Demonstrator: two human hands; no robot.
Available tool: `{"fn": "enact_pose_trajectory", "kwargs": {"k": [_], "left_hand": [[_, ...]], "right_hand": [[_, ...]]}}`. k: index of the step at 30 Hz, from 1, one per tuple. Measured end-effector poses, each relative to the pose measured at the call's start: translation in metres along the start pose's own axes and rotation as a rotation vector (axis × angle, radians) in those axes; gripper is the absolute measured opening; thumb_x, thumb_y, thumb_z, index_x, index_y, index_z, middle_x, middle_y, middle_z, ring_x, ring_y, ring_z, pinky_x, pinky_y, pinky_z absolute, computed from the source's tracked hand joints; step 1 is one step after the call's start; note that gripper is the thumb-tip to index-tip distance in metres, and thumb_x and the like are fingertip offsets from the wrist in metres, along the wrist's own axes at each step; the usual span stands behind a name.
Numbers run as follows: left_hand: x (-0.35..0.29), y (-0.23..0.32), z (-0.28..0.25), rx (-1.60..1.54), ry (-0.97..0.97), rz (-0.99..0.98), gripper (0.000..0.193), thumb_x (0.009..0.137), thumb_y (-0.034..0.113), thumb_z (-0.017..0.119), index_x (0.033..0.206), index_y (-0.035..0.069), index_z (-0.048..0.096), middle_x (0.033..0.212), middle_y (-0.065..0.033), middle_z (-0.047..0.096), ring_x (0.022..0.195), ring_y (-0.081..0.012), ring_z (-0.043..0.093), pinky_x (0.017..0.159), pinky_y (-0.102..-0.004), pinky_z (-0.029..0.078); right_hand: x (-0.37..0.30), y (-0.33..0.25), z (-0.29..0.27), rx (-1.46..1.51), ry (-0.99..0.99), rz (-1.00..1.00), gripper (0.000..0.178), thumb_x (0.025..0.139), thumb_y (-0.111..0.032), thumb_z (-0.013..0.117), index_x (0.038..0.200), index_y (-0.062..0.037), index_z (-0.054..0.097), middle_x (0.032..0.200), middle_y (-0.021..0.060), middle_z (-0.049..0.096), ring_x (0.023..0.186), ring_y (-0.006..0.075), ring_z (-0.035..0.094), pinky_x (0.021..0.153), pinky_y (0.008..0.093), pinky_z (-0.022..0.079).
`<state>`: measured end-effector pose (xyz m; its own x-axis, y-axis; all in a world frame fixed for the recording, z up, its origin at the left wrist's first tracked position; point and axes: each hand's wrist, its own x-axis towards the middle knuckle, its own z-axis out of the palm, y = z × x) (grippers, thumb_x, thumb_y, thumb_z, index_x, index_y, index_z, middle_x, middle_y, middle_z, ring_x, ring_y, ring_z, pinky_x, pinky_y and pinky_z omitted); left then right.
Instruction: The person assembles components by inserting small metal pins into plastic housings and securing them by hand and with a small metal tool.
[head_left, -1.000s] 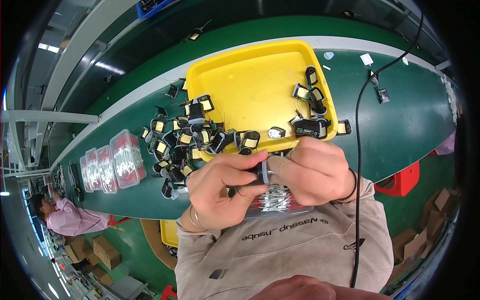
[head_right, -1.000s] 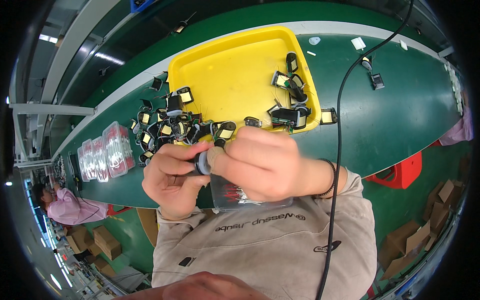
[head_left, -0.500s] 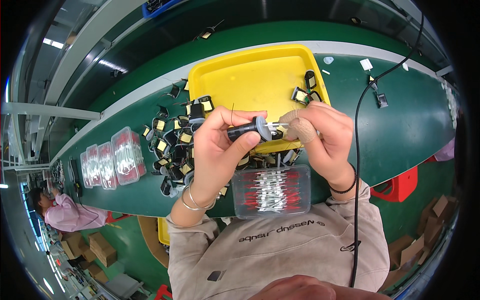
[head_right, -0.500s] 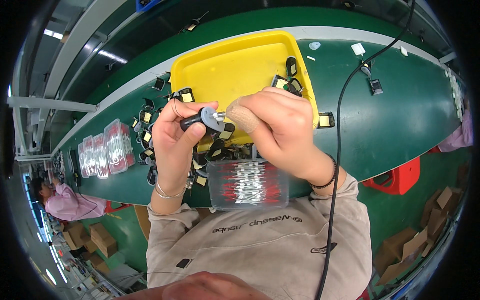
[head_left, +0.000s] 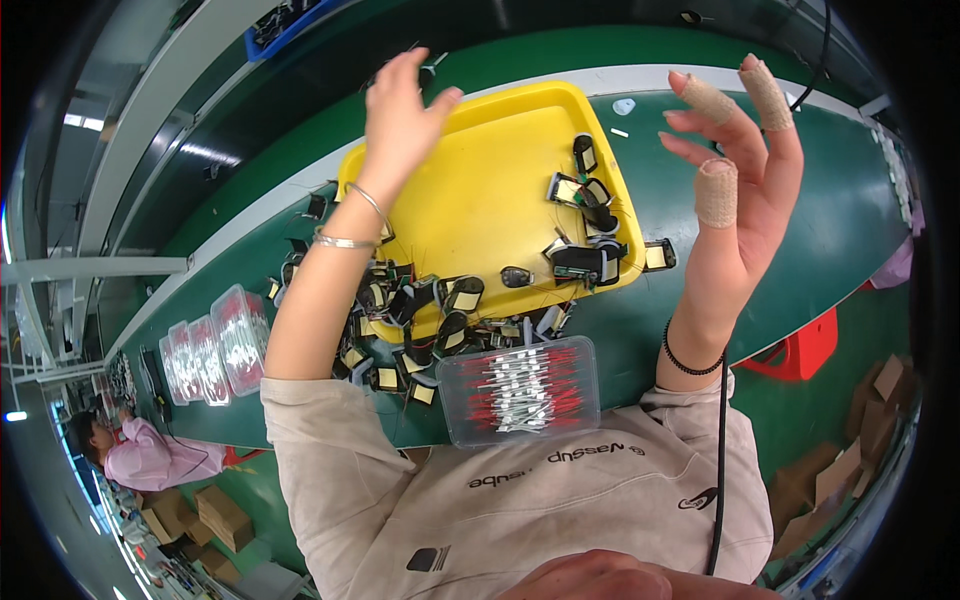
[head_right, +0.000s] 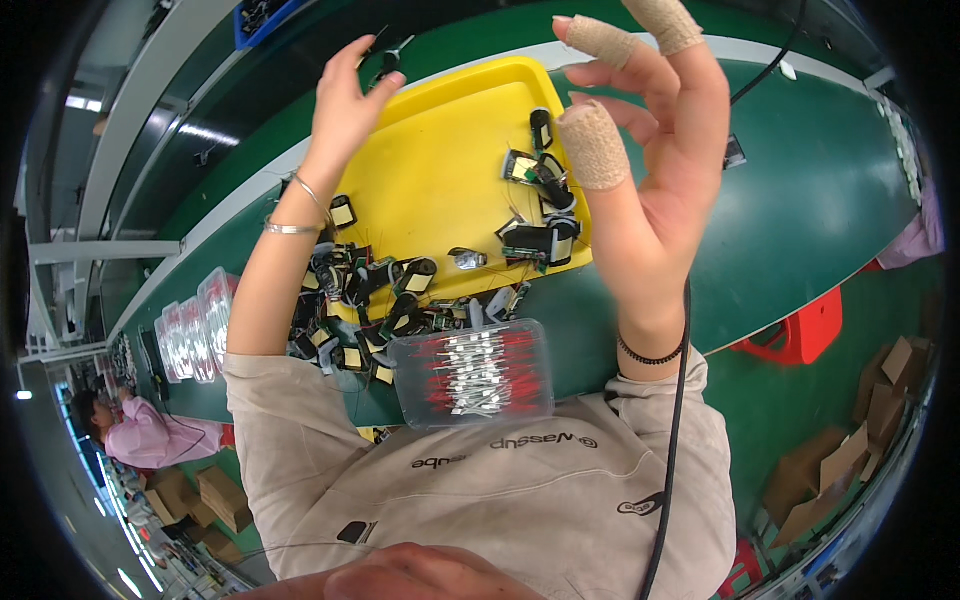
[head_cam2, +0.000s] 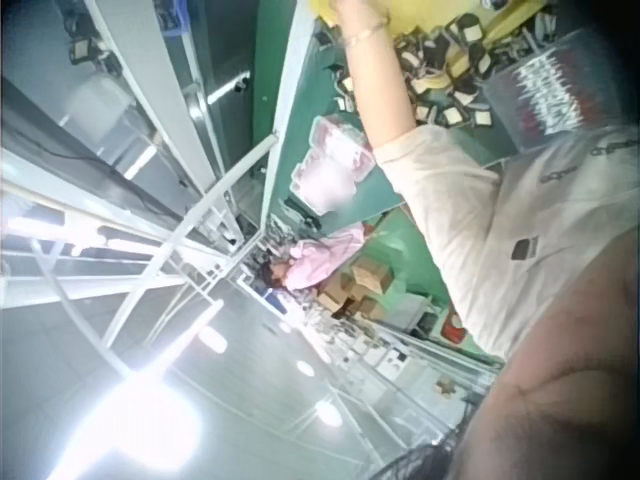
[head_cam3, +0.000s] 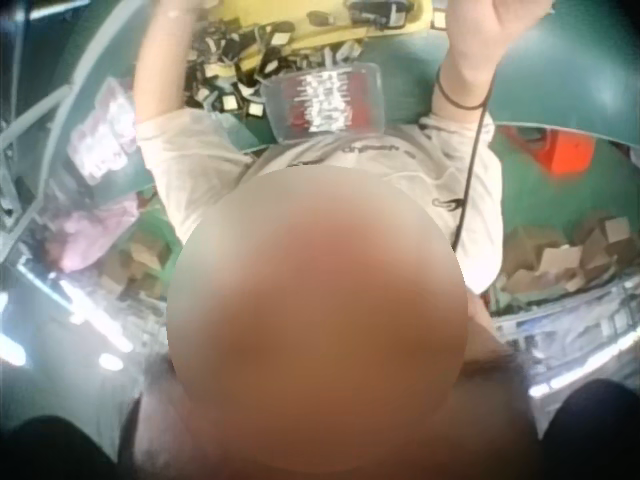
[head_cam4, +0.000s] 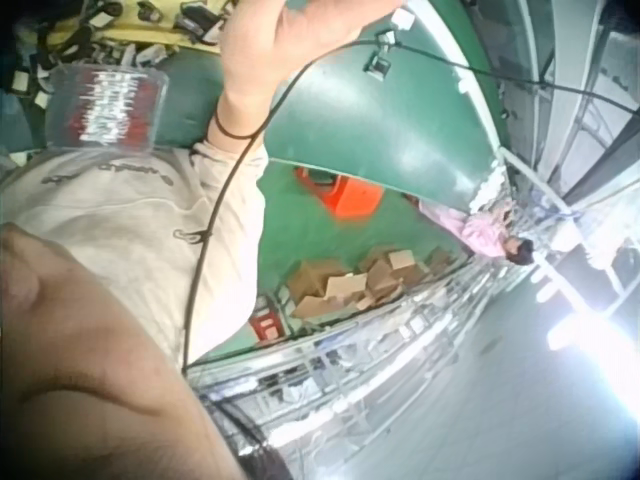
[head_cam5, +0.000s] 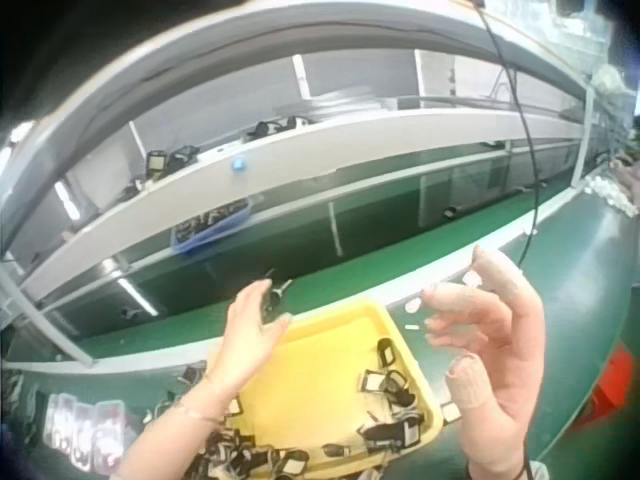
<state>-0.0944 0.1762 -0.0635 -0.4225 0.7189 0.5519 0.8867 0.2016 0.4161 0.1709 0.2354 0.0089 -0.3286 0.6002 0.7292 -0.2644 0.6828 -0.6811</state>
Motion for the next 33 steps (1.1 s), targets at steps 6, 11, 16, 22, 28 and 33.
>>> {"fn": "enact_pose_trajectory", "kwargs": {"k": [6,11,16,22,28,33], "left_hand": [[-0.037,0.065,0.033,0.034,-0.624,0.463,0.026,0.073,0.013,0.068,0.098,0.012,0.061,0.111,-0.0089,0.057,0.109,-0.0276,0.050,0.092,-0.0389,0.041],[-0.048,0.069,0.046,0.145,-0.825,0.479,0.027,0.069,0.014,0.071,0.094,0.012,0.062,0.101,-0.0061,0.056,0.102,-0.0254,0.051,0.085,-0.0369,0.044],[-0.047,0.077,-0.021,-0.056,-0.602,0.481,0.023,0.071,0.016,0.070,0.087,0.007,0.056,0.095,-0.0073,0.056,0.096,-0.0276,0.051,0.084,-0.0388,0.043],[-0.067,0.113,-0.089,-0.205,-0.393,0.068,0.025,0.079,0.005,0.063,0.102,0.001,0.054,0.091,-0.0090,0.061,0.085,-0.0145,0.060,0.076,-0.0258,0.048],[-0.105,0.080,-0.108,-0.990,-0.295,-0.252,0.031,0.097,0.024,0.042,0.104,-0.002,0.058,0.094,-0.0051,0.061,0.087,-0.0085,0.057,0.079,-0.0211,0.043],[-0.124,0.076,-0.112,-1.235,-0.155,-0.372,0.039,0.098,0.032,0.041,0.105,-0.003,0.058,0.094,-0.0062,0.062,0.084,-0.0089,0.060,0.076,-0.0217,0.047]], "right_hand": [[0.002,-0.008,-0.002,-0.007,0.043,-0.036,0.046,0.089,-0.015,0.049,0.130,0.0038,0.038,0.108,0.0221,0.060,0.094,0.0219,0.059,0.081,0.0330,0.049],[-0.002,-0.016,-0.011,0.022,-0.002,-0.070,0.043,0.089,-0.013,0.047,0.126,0.0087,0.040,0.106,0.0222,0.060,0.088,0.0245,0.062,0.074,0.0343,0.052],[-0.015,-0.012,-0.034,0.103,-0.171,-0.101,0.038,0.088,-0.010,0.043,0.118,0.0144,0.043,0.112,0.0274,0.056,0.076,0.0229,0.063,0.058,0.0285,0.049],[-0.022,-0.049,-0.019,-0.010,-0.808,0.117,0.033,0.073,-0.006,0.060,0.103,0.0075,0.058,0.080,0.0127,0.066,0.063,0.0175,0.057,0.060,0.0282,0.047],[-0.113,-0.034,-0.001,-0.171,-1.255,0.062,0.022,0.072,-0.012,0.065,0.093,-0.0068,0.064,0.076,0.0037,0.062,0.068,0.0228,0.058,0.060,0.0314,0.048],[-0.151,-0.029,0.007,-0.548,-1.138,-0.269,0.043,0.057,-0.016,0.064,0.099,-0.0074,0.058,0.073,-0.0002,0.056,0.076,0.0168,0.055,0.058,0.0283,0.045]]}}
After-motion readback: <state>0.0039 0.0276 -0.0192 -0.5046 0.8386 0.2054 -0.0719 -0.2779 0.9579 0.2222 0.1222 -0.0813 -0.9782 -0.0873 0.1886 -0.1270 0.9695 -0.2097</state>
